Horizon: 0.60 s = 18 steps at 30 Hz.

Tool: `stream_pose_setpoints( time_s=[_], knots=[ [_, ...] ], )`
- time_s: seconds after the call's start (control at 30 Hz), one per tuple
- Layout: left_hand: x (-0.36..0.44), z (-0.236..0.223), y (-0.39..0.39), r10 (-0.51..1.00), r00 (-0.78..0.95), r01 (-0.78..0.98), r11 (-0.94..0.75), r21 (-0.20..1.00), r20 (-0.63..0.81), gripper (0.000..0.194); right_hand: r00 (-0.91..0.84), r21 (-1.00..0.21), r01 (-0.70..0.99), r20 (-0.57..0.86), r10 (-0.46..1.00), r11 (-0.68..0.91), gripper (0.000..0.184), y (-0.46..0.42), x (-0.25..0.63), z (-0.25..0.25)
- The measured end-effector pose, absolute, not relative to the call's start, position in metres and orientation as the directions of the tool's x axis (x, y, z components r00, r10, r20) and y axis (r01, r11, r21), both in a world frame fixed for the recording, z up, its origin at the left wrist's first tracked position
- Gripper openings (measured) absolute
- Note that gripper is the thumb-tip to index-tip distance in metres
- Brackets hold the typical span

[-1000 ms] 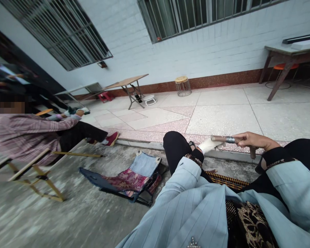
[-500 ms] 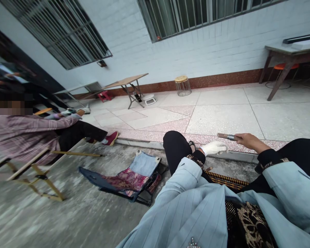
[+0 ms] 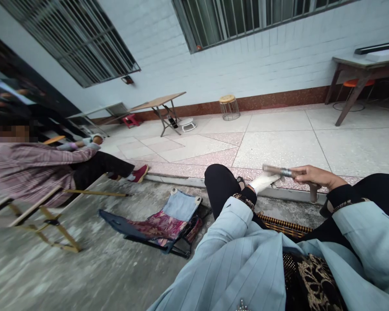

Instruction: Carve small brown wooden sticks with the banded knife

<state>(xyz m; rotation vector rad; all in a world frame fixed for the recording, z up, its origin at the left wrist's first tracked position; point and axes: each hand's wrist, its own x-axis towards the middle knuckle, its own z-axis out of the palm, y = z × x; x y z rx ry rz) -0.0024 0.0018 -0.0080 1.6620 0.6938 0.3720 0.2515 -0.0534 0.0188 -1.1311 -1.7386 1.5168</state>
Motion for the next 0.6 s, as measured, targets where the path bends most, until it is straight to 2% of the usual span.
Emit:
stream_pose_setpoints(
  time_s=[0.1,0.17,0.23,0.33,0.4,0.5,0.6],
  knots=[
    [0.0,-0.011,0.004,0.569,0.813,0.204,-0.083,0.975,-0.122,0.032,-0.141,-0.989,0.151,-0.016,0.99,0.006,0.075,-0.05,0.255,0.018],
    [0.002,-0.012,0.002,0.515,0.847,0.205,-0.09,0.975,-0.13,0.03,0.038,-0.97,0.243,-0.015,0.999,-0.024,0.077,-0.046,0.255,0.012],
    [0.003,-0.012,0.0,0.47,0.871,0.212,-0.102,0.972,-0.141,0.028,0.134,-0.926,0.369,-0.032,0.99,-0.08,0.074,-0.041,0.256,0.006],
    [0.003,-0.01,-0.003,0.415,0.897,0.22,-0.119,0.968,-0.153,0.031,0.174,-0.827,0.543,-0.058,0.983,-0.145,0.067,-0.034,0.258,-0.004],
    [0.003,-0.009,-0.004,0.388,0.908,0.225,-0.132,0.965,-0.159,0.033,0.163,-0.72,0.677,-0.059,0.985,-0.155,0.059,-0.032,0.261,-0.01],
    [0.001,-0.005,-0.004,0.395,0.904,0.242,-0.156,0.958,-0.164,0.032,0.072,-0.557,0.824,-0.08,0.994,-0.104,0.045,-0.031,0.262,-0.015],
    [0.0,-0.002,-0.003,0.437,0.882,0.28,-0.184,0.942,-0.177,0.026,-0.067,-0.451,0.892,-0.134,0.989,0.0,0.04,-0.035,0.261,-0.019]
  ],
)
